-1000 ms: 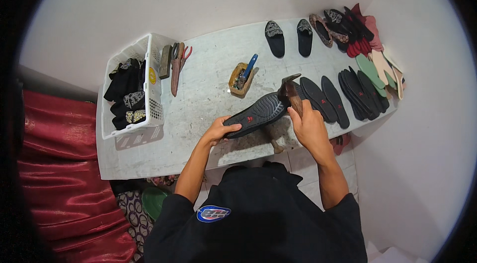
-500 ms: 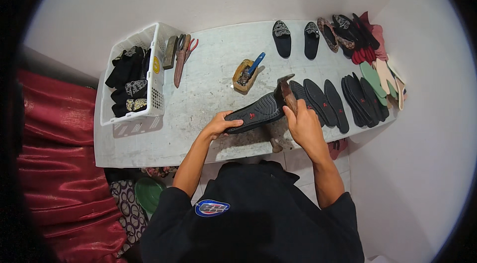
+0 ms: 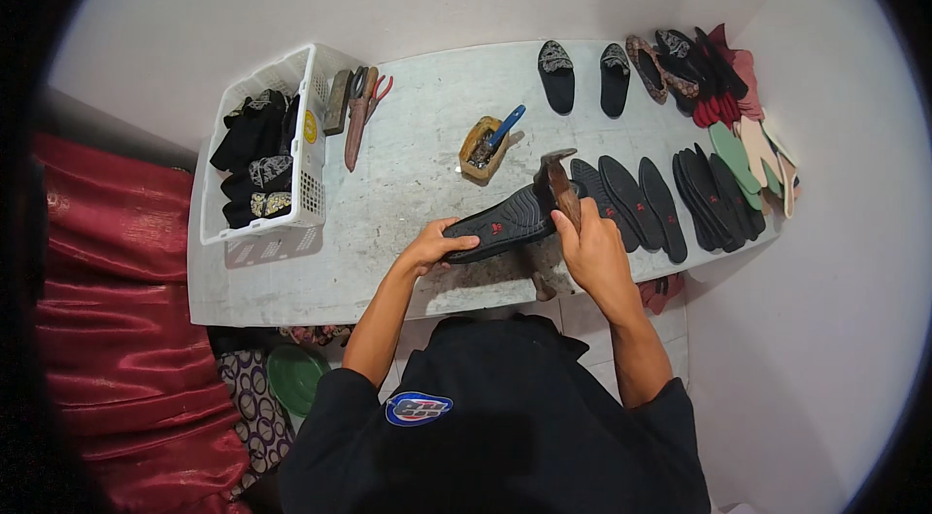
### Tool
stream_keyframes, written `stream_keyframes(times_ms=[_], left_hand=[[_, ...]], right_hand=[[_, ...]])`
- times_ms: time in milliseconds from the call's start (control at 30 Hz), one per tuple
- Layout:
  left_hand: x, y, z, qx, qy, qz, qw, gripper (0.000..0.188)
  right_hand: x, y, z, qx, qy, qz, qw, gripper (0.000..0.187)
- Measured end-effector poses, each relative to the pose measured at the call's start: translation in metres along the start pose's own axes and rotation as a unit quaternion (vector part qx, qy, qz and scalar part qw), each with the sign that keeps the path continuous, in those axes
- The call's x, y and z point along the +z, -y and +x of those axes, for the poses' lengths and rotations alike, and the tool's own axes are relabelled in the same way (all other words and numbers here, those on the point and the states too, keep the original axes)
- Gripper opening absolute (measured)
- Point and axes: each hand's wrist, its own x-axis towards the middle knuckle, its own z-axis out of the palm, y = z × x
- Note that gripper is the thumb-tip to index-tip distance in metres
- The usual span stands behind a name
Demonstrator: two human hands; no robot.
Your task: The person applies adhesive to a shoe sole using a brush, attaches the sole to the shoe upper, and hammers the sole to secure the bond.
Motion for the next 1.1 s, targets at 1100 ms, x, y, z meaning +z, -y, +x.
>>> stream_keyframes(times_ms=[1100], left_hand=[[0.003,-0.007,-0.002,0.026,0.0,0.026,0.999,0.046]], right_hand=[[-0.009,0.052,-0.021,-0.052,-0.037,0.118,0.991,0.024]])
